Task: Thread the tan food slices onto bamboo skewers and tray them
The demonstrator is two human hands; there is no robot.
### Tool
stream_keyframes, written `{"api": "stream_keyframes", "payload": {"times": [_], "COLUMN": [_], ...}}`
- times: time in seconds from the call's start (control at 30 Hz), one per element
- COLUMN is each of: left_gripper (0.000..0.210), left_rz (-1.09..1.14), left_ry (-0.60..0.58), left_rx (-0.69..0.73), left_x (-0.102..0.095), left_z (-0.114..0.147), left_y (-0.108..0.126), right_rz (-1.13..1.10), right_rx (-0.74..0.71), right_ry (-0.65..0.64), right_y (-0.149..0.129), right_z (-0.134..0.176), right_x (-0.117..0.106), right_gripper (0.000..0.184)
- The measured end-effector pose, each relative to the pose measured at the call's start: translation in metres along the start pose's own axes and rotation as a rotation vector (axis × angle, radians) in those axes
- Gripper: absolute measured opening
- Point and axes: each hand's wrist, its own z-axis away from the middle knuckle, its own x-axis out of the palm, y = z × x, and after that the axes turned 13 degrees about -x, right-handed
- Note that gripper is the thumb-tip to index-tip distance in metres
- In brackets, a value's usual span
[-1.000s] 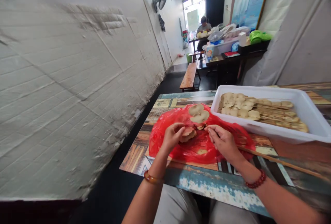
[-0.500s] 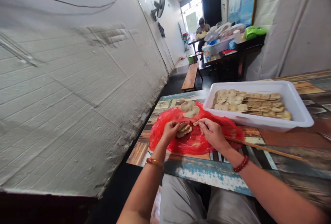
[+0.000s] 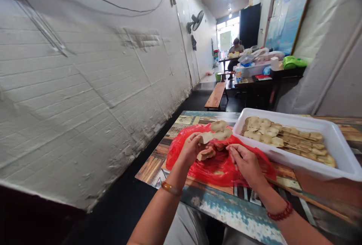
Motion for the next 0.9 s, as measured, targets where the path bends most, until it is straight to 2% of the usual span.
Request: {"api": "stream_keyframes", "payload": {"times": [0.1, 0.2, 0.4, 0.7, 0.9], "left_gripper": [0.038, 0.040, 0.035, 0.031, 0.036], "left_rz": [0.037, 0.072, 0.120, 0.115, 0.163], "left_ry": [-0.016, -0.003, 0.022, 0.046, 0.064], "left_rx": [-0.012, -0.041, -0.051, 0.003, -0.059], "left_x": [0.001, 0.001, 0.000, -0.013, -0.010], "left_z": [-0.002, -0.009, -0.029, -0.030, -0.025], "left_y": [-0.005, -0.015, -0.031, -0.034, -0.031], "right_rz": [0.029, 0.193, 0.434, 0.509, 0.483], "right_rx": [0.033, 0.016, -0.058, -0.102, -0.092], "right_ry": [-0.086, -0.163, -0.202, -0.301, -0.324], "right_y": [-0.006, 0.001, 0.019, 0.028, 0.027], "right_z": [0.005, 0.019, 0.042, 0.046, 0.049], "right_x": [-0.009, -0.019, -0.026, -0.025, -0.026], "right_gripper": [0.031, 0.028, 0.031, 0.028, 0.026]}}
